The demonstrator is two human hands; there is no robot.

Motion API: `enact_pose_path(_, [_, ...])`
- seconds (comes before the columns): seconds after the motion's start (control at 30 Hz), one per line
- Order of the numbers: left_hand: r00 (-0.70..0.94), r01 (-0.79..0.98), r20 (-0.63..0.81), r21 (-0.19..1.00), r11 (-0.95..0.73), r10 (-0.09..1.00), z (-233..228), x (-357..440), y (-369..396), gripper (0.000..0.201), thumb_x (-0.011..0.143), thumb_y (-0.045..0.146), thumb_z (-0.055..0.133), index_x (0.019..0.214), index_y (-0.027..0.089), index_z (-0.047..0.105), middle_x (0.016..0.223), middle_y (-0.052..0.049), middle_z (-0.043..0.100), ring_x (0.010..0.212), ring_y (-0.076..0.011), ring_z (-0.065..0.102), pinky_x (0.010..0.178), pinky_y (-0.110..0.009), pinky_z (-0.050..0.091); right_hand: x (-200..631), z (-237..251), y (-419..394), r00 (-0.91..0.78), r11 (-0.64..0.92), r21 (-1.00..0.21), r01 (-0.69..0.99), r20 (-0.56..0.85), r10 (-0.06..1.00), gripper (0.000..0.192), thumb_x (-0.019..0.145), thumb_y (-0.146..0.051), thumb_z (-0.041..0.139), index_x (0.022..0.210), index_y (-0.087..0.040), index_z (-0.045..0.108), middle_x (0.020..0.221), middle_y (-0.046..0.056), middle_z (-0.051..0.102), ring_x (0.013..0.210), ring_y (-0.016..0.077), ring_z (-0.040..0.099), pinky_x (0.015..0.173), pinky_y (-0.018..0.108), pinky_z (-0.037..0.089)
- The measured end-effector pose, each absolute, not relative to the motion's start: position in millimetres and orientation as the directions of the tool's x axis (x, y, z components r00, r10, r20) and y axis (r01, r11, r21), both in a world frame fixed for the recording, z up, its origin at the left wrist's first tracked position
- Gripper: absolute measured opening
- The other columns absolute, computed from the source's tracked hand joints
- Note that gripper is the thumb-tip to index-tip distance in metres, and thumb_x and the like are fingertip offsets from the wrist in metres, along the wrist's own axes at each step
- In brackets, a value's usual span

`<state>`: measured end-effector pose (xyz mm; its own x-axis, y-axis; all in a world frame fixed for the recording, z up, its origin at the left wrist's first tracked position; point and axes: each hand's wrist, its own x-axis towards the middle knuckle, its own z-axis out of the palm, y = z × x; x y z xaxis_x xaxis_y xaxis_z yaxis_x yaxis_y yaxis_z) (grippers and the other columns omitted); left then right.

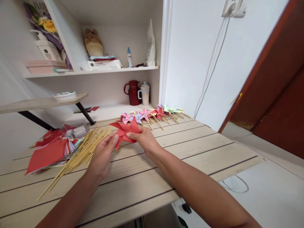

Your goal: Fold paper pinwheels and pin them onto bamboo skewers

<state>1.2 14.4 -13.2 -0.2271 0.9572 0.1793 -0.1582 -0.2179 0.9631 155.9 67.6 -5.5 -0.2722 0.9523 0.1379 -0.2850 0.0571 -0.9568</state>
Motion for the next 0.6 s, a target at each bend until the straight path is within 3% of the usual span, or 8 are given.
enact_pose_path(0.23, [-0.139, -0.149, 0.148, 0.974, -0.169, 0.979, -15.9, 1.9, 13.5, 0.041, 0.073, 0.040, 0.085, 0.106, 0.018, 0.077, 0.113, -0.010, 0.077, 0.106, -0.0259, 0.068, 0.098, -0.037, 0.049, 150.9, -5.8, 61.5, -0.312, 0.044, -0.959, -0.280, 0.134, 0.940, 0.024, 0.059, -0.030, 0.086, 0.077, -0.016, 0.080, 0.074, 0.002, 0.075, 0.070, 0.0153, 0.061, 0.076, 0.032, 0.046])
enact_pose_path(0.6, [-0.242, -0.155, 0.148, 0.970, -0.189, 0.959, -16.5, 1.8, 15.1, 0.030, 0.068, 0.035, 0.086, 0.090, 0.018, 0.077, 0.093, -0.005, 0.079, 0.087, -0.0190, 0.069, 0.087, -0.031, 0.051, 148.7, -8.4, 59.5, -0.328, 0.078, -0.956, -0.283, 0.173, 0.929, 0.019, 0.065, -0.028, 0.083, 0.080, -0.016, 0.079, 0.075, 0.002, 0.074, 0.070, 0.0143, 0.061, 0.073, 0.031, 0.047])
